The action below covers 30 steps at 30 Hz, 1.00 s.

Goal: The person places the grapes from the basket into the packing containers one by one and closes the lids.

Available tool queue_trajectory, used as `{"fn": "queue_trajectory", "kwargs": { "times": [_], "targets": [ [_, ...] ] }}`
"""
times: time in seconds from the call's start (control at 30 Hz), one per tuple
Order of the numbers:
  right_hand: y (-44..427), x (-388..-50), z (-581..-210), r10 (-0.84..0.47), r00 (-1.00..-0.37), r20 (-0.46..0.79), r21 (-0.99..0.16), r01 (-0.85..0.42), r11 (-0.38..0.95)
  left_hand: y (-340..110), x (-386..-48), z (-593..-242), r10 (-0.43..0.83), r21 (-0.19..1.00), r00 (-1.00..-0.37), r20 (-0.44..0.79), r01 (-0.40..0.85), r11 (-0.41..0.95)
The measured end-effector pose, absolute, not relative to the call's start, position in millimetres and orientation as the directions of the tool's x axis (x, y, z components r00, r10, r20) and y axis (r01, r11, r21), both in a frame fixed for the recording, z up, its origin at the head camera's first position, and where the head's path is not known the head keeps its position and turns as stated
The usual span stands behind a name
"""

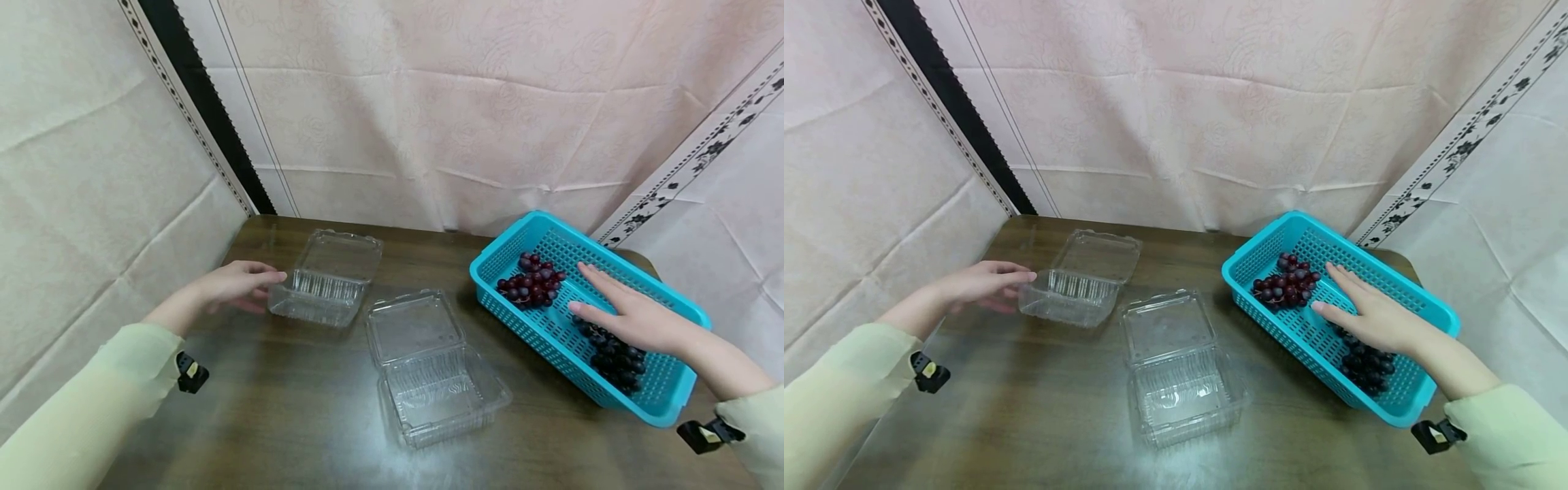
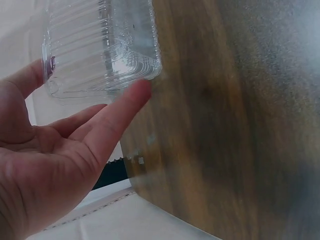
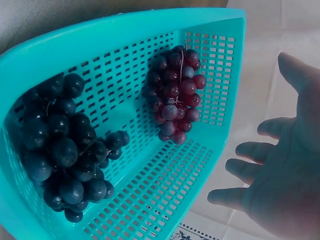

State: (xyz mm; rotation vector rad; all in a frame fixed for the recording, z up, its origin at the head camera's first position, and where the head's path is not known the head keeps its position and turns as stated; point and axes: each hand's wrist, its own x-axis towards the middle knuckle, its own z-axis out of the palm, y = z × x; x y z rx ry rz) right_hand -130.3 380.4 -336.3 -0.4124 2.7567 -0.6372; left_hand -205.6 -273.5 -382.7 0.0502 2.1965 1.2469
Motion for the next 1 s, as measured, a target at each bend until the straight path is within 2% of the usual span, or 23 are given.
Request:
{"fn": "queue_trajectory", "kwargs": {
  "times": [0.5, 1.0],
  "targets": [
    [374, -137, -337, -0.334, -0.902, -0.274, -0.432, -0.195, 0.881, -281, -183, -399, 0.361, 0.832, -0.786, -0.502, -0.323, 0.451],
    [368, -142, -339, -0.347, -0.890, -0.295, -0.412, -0.209, 0.887, -281, -165, -420, 0.358, 0.887, -0.822, -0.443, -0.345, 0.306]
  ]
}}
